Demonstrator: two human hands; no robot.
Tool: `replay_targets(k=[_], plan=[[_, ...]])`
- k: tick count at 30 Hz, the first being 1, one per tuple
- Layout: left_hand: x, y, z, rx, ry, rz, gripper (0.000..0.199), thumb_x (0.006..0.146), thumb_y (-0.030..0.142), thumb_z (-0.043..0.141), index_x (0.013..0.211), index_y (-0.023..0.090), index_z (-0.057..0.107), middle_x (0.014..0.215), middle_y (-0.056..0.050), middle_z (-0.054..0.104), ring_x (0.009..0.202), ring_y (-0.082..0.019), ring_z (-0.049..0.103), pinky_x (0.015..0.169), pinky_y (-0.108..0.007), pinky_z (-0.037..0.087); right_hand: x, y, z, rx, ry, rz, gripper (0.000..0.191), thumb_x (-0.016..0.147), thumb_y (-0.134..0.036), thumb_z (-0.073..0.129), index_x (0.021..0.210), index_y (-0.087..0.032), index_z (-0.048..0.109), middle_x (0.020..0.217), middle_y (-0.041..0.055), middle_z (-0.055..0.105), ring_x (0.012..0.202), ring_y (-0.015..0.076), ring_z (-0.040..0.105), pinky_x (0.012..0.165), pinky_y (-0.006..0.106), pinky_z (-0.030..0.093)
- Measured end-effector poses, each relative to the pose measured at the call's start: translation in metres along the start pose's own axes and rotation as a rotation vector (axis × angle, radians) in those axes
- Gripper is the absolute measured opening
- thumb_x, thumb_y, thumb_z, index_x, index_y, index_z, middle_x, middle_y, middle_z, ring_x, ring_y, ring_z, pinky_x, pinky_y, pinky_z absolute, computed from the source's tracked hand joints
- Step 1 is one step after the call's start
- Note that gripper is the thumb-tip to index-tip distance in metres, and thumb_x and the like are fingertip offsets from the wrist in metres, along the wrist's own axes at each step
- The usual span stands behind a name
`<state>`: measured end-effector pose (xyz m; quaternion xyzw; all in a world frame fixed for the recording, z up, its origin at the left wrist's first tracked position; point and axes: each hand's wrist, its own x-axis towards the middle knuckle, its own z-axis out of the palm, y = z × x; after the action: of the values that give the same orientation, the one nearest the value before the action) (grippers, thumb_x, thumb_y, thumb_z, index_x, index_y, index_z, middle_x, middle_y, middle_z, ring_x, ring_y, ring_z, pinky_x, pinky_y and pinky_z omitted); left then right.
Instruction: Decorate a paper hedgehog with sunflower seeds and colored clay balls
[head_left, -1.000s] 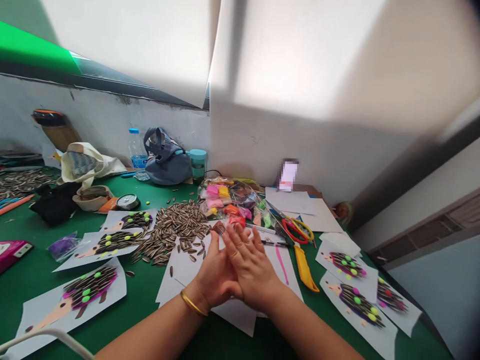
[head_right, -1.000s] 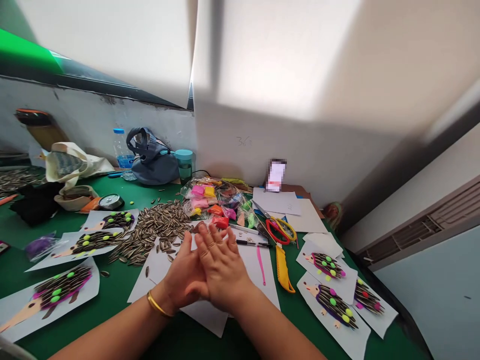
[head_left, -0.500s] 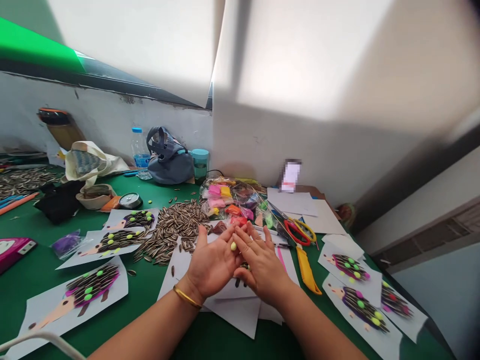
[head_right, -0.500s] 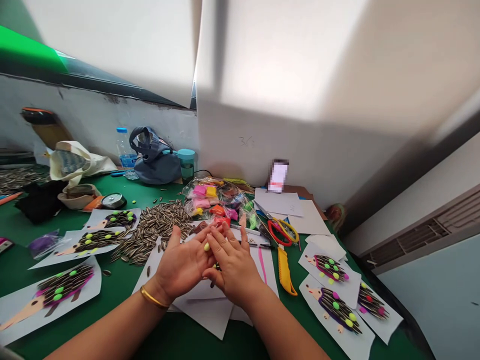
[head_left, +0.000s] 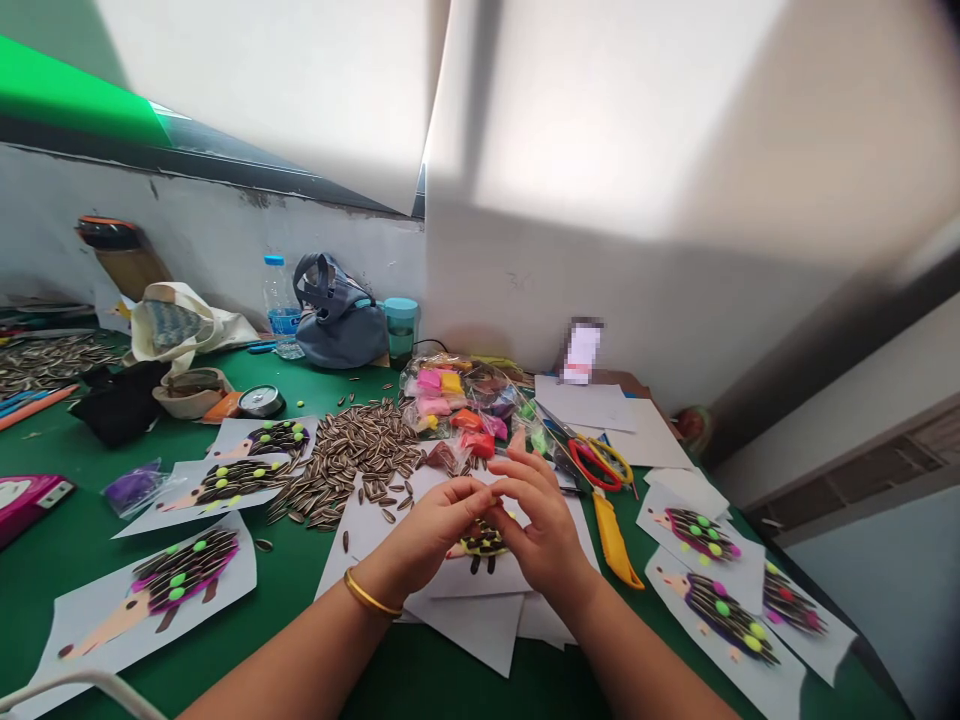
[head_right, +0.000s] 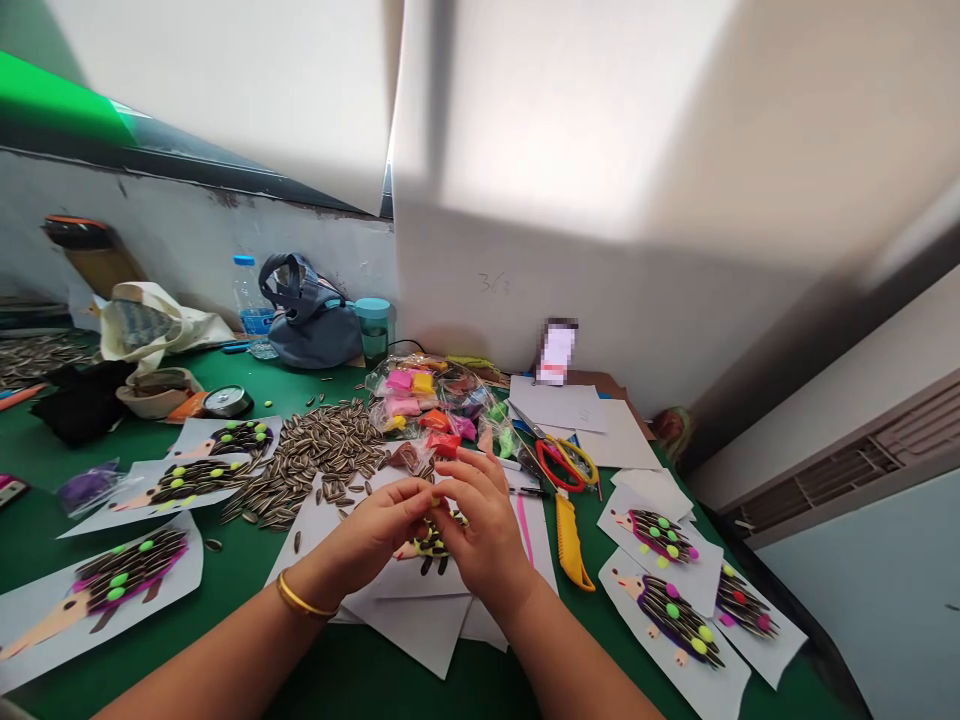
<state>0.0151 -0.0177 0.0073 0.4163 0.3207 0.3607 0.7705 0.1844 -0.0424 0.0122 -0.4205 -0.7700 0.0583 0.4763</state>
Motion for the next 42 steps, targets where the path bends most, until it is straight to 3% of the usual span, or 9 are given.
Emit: replay_targets(k=[6, 12, 19, 26, 30, 33, 37, 39, 42], plan=[[0.0, 0.003, -0.004, 0.172, 0.029, 0.041, 0.036, 0.073, 0.05, 0.074, 0.085, 0.016, 0.069, 0.075, -0.002, 0.056, 0.063, -0.011, 0.045, 0.044, -0.019, 0.024, 0.003, 0.004, -0.005, -0.02, -0.047, 0.01, 0.021, 0.09, -0.027, 0.061, 0.11, -0.028, 0.068, 0.124, 0.0057, 0.064, 0.129, 0.0277, 0.047, 0.108, 0.052, 0.039], [-0.002, 0.005, -0.003, 0.194, 0.021, 0.049, 0.04, 0.072, 0.055, 0.073, 0.084, 0.016, 0.071, 0.074, -0.004, 0.062, 0.063, -0.013, 0.049, 0.047, -0.022, 0.027, 0.006, 0.005, -0.009, -0.007, -0.08, 0.016, 0.014, 0.09, -0.022, 0.061, 0.097, -0.028, 0.071, 0.122, 0.0046, 0.065, 0.129, 0.0264, 0.047, 0.107, 0.05, 0.041], [-0.001, 0.006, -0.005, 0.209, -0.019, 0.029, 0.036, 0.073, 0.047, 0.075, 0.093, 0.018, 0.068, 0.083, -0.003, 0.059, 0.067, -0.013, 0.049, 0.047, -0.019, 0.029, 0.006, 0.009, -0.009, 0.071, -0.177, 0.029, 0.026, 0.089, -0.03, 0.063, 0.115, -0.028, 0.068, 0.122, 0.0069, 0.065, 0.128, 0.0267, 0.049, 0.105, 0.05, 0.043], [0.001, 0.002, -0.006, 0.251, -0.119, 0.009, 0.039, 0.074, 0.052, 0.073, 0.08, 0.015, 0.065, 0.066, 0.002, 0.049, 0.055, -0.008, 0.038, 0.047, -0.021, 0.024, 0.003, 0.001, 0.003, 0.147, -0.168, 0.048, 0.007, 0.087, -0.031, 0.065, 0.088, -0.025, 0.068, 0.111, 0.0059, 0.069, 0.12, 0.0249, 0.054, 0.103, 0.045, 0.045], [0.002, 0.005, -0.007, 0.264, -0.077, 0.019, 0.038, 0.074, 0.051, 0.073, 0.071, 0.014, 0.064, 0.061, 0.002, 0.049, 0.054, -0.009, 0.039, 0.049, -0.023, 0.026, 0.004, 0.005, 0.0, 0.157, -0.197, 0.055, 0.037, 0.08, -0.041, 0.072, 0.111, -0.024, 0.064, 0.12, 0.0081, 0.065, 0.12, 0.0263, 0.054, 0.104, 0.043, 0.044], [0.004, 0.008, -0.009, 0.2, 0.093, 0.092, 0.033, 0.073, 0.047, 0.075, 0.081, 0.015, 0.07, 0.065, 0.001, 0.053, 0.058, -0.01, 0.044, 0.053, -0.022, 0.031, 0.008, 0.026, -0.018, 0.106, -0.103, 0.184, 0.044, 0.088, -0.046, 0.061, 0.125, -0.023, 0.059, 0.124, 0.0107, 0.063, 0.116, 0.0266, 0.057, 0.101, 0.044, 0.045], [0.008, 0.009, -0.01, 0.07, 0.236, 0.115, 0.035, 0.069, 0.035, 0.08, 0.099, 0.019, 0.071, 0.077, 0.0, 0.06, 0.07, -0.011, 0.053, 0.064, -0.021, 0.04, 0.009, 0.065, -0.047, -0.004, 0.265, 0.541, 0.035, 0.093, -0.048, 0.049, 0.099, -0.02, 0.069, 0.083, 0.0056, 0.068, 0.079, 0.0214, 0.063, 0.074, 0.034, 0.05], [0.01, 0.009, -0.011, -0.01, 0.285, 0.119, 0.041, 0.067, 0.029, 0.083, 0.105, 0.022, 0.068, 0.084, 0.0, 0.063, 0.078, -0.011, 0.057, 0.067, -0.02, 0.042, 0.006, 0.083, -0.056, -0.008, 0.382, 0.648, 0.039, 0.093, -0.049, 0.046, 0.102, -0.018, 0.068, 0.075, 0.0032, 0.064, 0.071, 0.0188, 0.06, 0.067, 0.031, 0.048], [0.012, 0.009, -0.014, -0.13, 0.324, 0.12, 0.035, 0.067, 0.032, 0.083, 0.097, 0.02, 0.067, 0.085, 0.0, 0.065, 0.075, -0.009, 0.059, 0.066, -0.019, 0.043, 0.002, 0.102, -0.058, -0.016, 0.402, 0.69, 0.041, 0.094, -0.046, 0.041, 0.113, -0.018, 0.065, 0.083, 0.0052, 0.066, 0.076, 0.0194, 0.061, 0.068, 0.031, 0.048]])
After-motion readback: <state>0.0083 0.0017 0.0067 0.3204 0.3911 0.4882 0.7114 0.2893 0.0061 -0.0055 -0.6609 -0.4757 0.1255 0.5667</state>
